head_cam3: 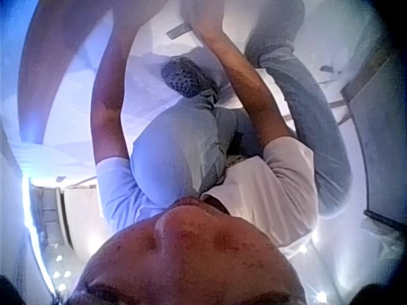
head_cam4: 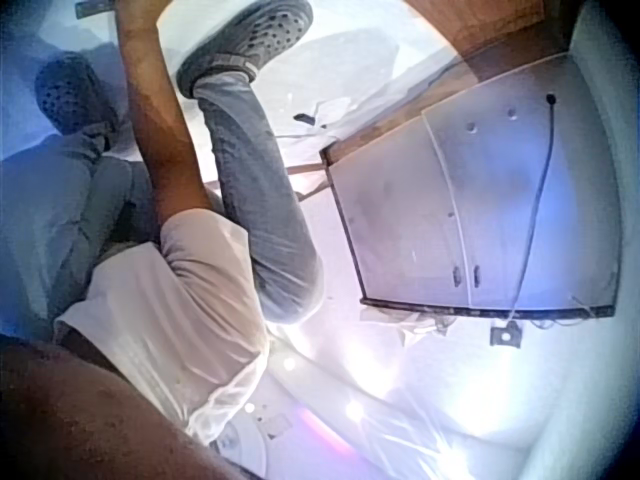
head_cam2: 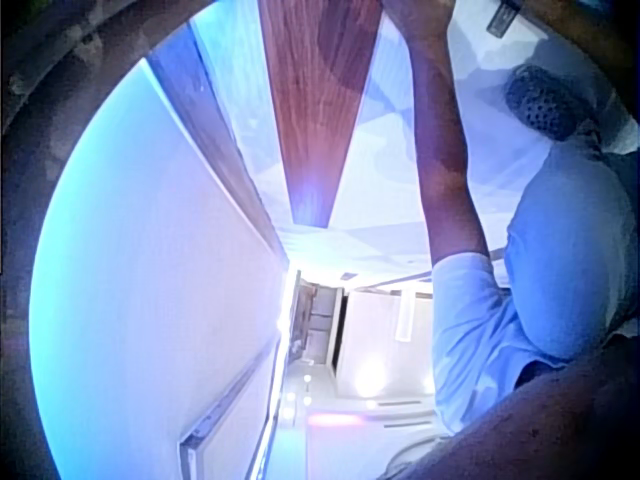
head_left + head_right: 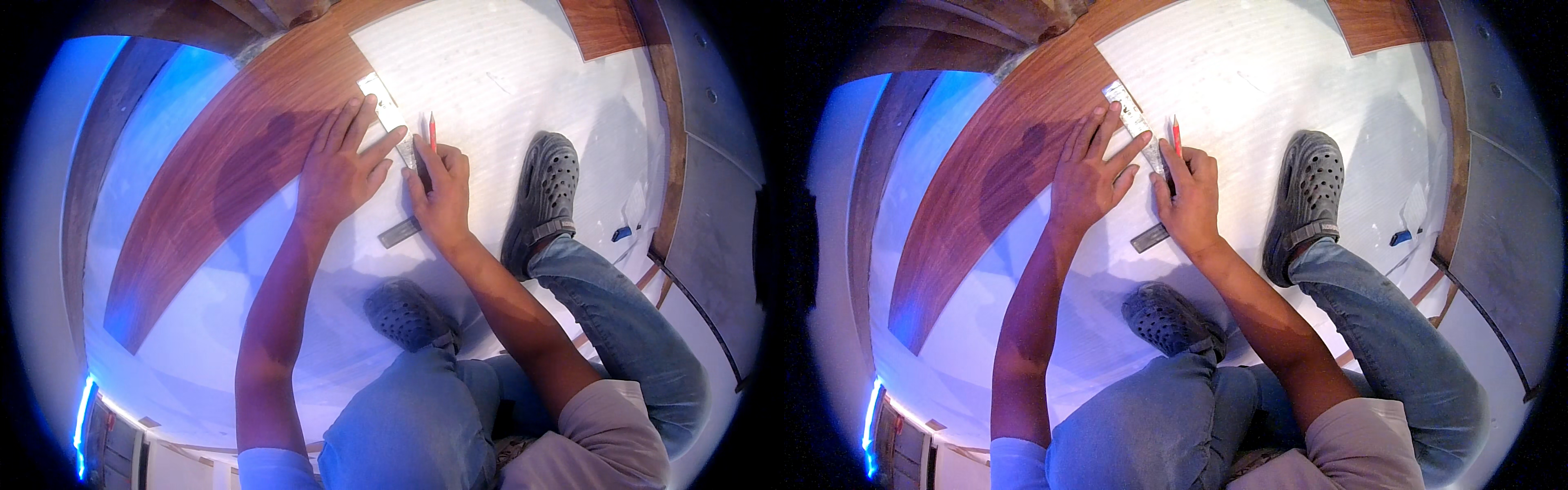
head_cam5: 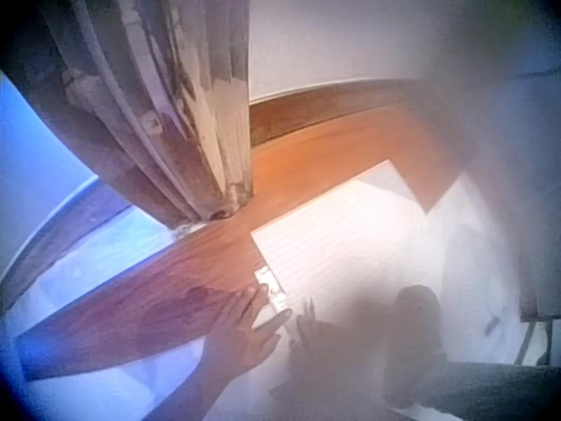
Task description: The person measures and cuts a flooring plank using a table saw, then fits it into a corner by marking it with a pencil and square before trimming it with a utility knife.
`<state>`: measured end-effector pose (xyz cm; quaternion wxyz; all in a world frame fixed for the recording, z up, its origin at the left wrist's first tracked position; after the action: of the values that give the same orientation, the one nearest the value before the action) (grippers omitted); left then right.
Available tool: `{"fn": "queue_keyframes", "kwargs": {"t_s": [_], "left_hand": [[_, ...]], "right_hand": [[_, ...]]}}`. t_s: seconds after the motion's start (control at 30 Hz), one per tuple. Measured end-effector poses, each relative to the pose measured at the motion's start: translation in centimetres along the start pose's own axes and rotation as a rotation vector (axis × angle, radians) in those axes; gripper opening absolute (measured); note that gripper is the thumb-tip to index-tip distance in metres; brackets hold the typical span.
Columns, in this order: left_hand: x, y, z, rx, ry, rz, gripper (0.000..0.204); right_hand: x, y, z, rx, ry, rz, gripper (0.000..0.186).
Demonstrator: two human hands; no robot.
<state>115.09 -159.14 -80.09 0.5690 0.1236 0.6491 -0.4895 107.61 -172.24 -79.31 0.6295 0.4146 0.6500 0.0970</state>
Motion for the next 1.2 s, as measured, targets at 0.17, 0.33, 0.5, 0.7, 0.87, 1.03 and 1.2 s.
{"fn": "queue_keyframes", "kwargs": {"t_s": [0.17, 0.33, 0.5, 0.7, 0.87, 1.03, 1.2], "left_hand": [[-0.4, 0.0, 0.0, 0.002, -0.005, 0.003, 0.058], [-0.5, 0.0, 0.1, 0.006, -0.013, -0.003, 0.057], [-0.5, 0.0, 0.1, 0.01, -0.019, -0.003, 0.057], [-0.9, 0.0, 0.3, 0.012, -0.02, -0.031, 0.057], [-1.4, -0.1, 0.3, 0.037, -0.035, -0.03, 0.056], [-1.0, 0.0, 0.1, 0.053, -0.033, -0.019, 0.052], [-1.3, -0.1, 0.1, 0.059, -0.064, -0.021, 0.05]], "right_hand": [[-0.1, 0.2, 0.0, -0.007, 0.0, -0.001, 0.055], [0.0, 0.1, 0.0, -0.005, 0.001, 0.005, 0.055], [-0.1, 0.0, 0.0, 0.005, -0.002, 0.028, 0.055], [-0.4, 0.5, 0.3, -0.025, 0.002, -0.008, 0.057], [-1.6, 1.0, 2.3, 0.061, 0.053, 0.131, 0.059], [-1.3, 2.5, 8.0, 0.092, 0.203, 0.472, 0.035], [0.0, 5.0, 13.4, 0.169, 0.338, 0.652, 0.025]]}}
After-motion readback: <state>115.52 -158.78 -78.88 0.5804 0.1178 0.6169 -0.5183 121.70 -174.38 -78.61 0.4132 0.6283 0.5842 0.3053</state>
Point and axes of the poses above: each hand's wrist, its own z-axis towards the middle knuckle, its own x-axis out of the palm, y = z × x, the point moved 10 cm from there along z, towards the middle knuckle, and after that the axes turned 12 degrees about x, right-handed, at the moved point
